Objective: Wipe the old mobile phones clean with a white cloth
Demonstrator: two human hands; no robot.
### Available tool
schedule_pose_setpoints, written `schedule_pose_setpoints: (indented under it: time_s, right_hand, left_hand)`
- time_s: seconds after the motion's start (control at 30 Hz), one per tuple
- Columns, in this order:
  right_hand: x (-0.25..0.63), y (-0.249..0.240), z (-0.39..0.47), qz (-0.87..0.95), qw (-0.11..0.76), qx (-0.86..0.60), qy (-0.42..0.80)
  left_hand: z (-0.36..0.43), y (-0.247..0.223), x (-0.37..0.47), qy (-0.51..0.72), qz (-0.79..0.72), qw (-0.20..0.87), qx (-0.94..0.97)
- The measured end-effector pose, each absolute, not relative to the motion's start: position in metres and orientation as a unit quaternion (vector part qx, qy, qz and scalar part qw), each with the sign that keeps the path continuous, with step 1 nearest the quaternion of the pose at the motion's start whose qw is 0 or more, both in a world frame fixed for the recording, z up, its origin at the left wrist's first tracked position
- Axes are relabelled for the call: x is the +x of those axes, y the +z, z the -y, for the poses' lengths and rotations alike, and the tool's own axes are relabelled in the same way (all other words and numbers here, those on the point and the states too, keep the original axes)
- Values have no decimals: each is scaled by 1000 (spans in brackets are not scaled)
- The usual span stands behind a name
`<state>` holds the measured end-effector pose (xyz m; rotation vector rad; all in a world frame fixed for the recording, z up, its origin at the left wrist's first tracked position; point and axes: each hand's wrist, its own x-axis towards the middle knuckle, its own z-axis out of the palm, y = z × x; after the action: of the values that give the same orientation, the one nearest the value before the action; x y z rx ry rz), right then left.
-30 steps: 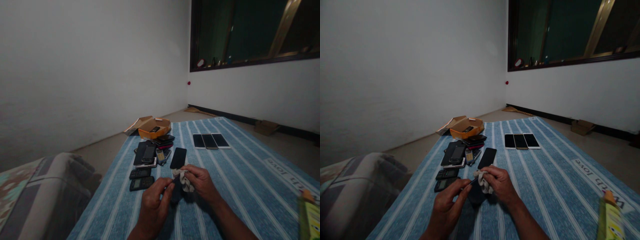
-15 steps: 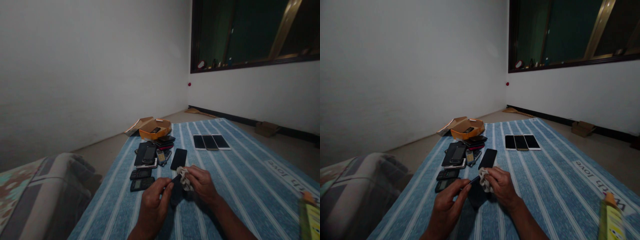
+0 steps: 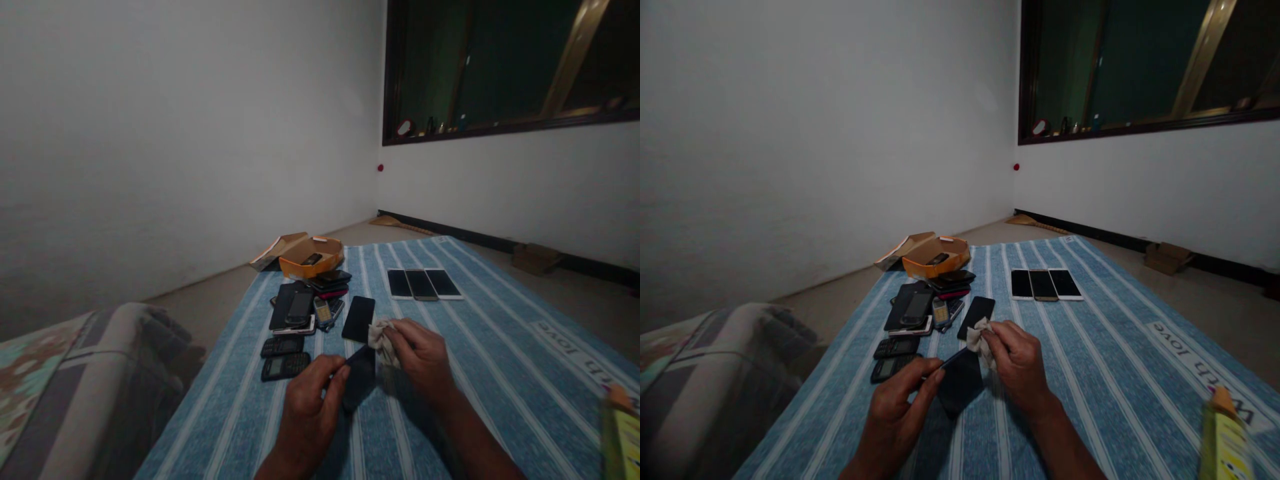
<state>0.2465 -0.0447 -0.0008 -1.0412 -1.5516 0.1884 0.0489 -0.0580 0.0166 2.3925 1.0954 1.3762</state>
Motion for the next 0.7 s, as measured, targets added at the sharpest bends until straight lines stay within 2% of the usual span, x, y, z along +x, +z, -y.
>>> schedule_pose_setpoints:
  time_s: [0.07, 0.2, 0.33, 0.53, 0.7]
  right_hand:
    - [234, 8, 51, 685, 590, -426, 29]
    - [209, 11, 57, 753, 518, -401, -55]
    - [201, 2, 51, 766, 501, -398, -64]
    - [209, -10, 39, 691, 591, -414, 35]
    - [210, -19, 38, 577, 637, -456, 233]
  left_hand:
    - [59, 17, 50, 463, -370, 89, 800]
    - [59, 17, 51, 469, -375, 86, 795]
    - [58, 18, 51, 471, -372, 82, 796]
    - [58, 17, 51, 476, -365, 89, 795]
    - [59, 18, 51, 459, -371, 97, 801]
